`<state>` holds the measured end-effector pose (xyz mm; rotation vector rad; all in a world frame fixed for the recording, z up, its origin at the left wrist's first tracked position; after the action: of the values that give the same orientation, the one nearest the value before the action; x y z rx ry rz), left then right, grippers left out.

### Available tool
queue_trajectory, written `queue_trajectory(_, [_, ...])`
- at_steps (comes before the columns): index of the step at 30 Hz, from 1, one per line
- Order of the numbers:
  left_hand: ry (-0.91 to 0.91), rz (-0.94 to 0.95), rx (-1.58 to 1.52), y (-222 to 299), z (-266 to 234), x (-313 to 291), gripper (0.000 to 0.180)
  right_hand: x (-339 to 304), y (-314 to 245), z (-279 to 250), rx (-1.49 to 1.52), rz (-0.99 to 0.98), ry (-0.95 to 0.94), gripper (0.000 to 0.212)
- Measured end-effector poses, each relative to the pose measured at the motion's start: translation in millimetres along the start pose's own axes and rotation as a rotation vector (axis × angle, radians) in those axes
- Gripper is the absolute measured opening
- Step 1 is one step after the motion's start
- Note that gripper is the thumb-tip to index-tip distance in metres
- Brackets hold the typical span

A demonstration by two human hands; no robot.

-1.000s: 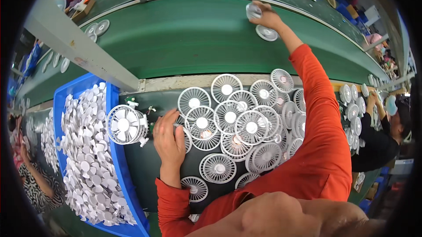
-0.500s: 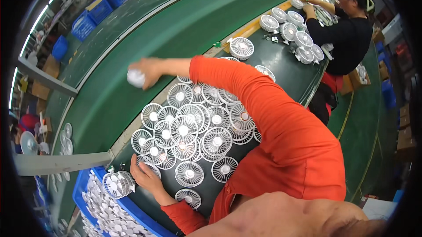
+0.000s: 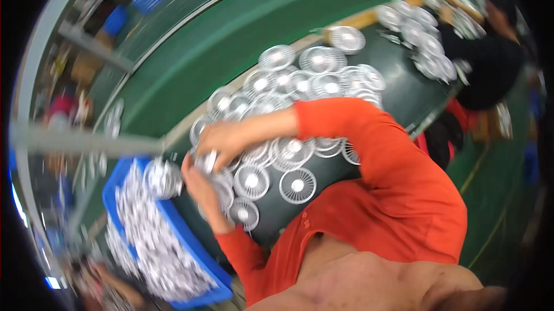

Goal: The person assembles portable fans by fitting grilles onto fan motor assemblies by hand, and organizes fan covers and assembled fans along the conveyor belt.

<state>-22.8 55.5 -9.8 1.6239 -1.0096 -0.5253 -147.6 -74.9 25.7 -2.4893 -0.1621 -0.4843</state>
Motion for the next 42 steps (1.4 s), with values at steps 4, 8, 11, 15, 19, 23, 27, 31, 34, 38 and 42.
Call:
queue_trajectory(4, [0.006, 0.088, 0.155, 25, 6, -3, 0.033, -25, -2, -36, 0.043, 0.2, 0.11, 0.024])
queue_trajectory(8, [0.169, 0.164, 0.2, 18, -12, -16, 0.025, -28, -8, -43, 0.186, 0.376, 0.187, 0.023])
queue_trajectory(11, [0.328, 0.252, 0.225, 18, -25, -23, 0.02, -31, -13, -46, 0.3, 0.354, 0.324, 0.022])
queue_trajectory(15, [0.509, 0.29, 0.225, 33, -52, -12, 0.017, -43, -10, -52, 0.717, 0.444, 0.38, 0.019])
queue_trajectory(19, [0.526, 0.375, 0.58, 49, -85, 22, 0.029, -54, -15, -59, 0.846, 0.449, 0.422, 0.017])
queue_trajectory(23, [0.411, 0.423, 0.859, 37, -109, 69, 0.04, -56, -25, -58, 0.888, 0.49, 0.424, 0.015])
queue_trajectory(27, [0.253, 0.112, 0.868, 23, -125, 92, 0.019, -57, -32, -53, 0.917, 0.515, 0.424, 0.017])
queue_trajectory(31, [0.405, 0.064, 0.86, 46, -120, 79, 0.018, -62, -34, -57, 0.95, 0.521, 0.438, 0.022])
queue_trajectory(34, [0.502, 0.137, 0.555, 53, -103, 54, 0.021, -52, -43, -61, 0.969, 0.488, 0.487, 0.036])
queue_trajectory(38, [0.323, 0.066, -0.221, 33, -42, 24, 0.033, -28, -51, -55, 0.923, 0.414, 0.537, 0.043])
queue_trajectory(42, [0.146, -0.242, -1.062, 33, 20, 0, 0.039, -23, -47, -50, 0.742, 0.344, 0.656, 0.042])
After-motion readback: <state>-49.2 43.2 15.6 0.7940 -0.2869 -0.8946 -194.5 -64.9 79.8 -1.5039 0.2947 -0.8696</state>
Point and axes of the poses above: each hand's wrist, its own x-axis towards the middle knuckle, its own z-axis out of the palm, y = z × x, the point moved 3 cm from there along x, towards the middle knuckle, and after that the axes turned 7 degrees about -z, right-handed, at the moved point
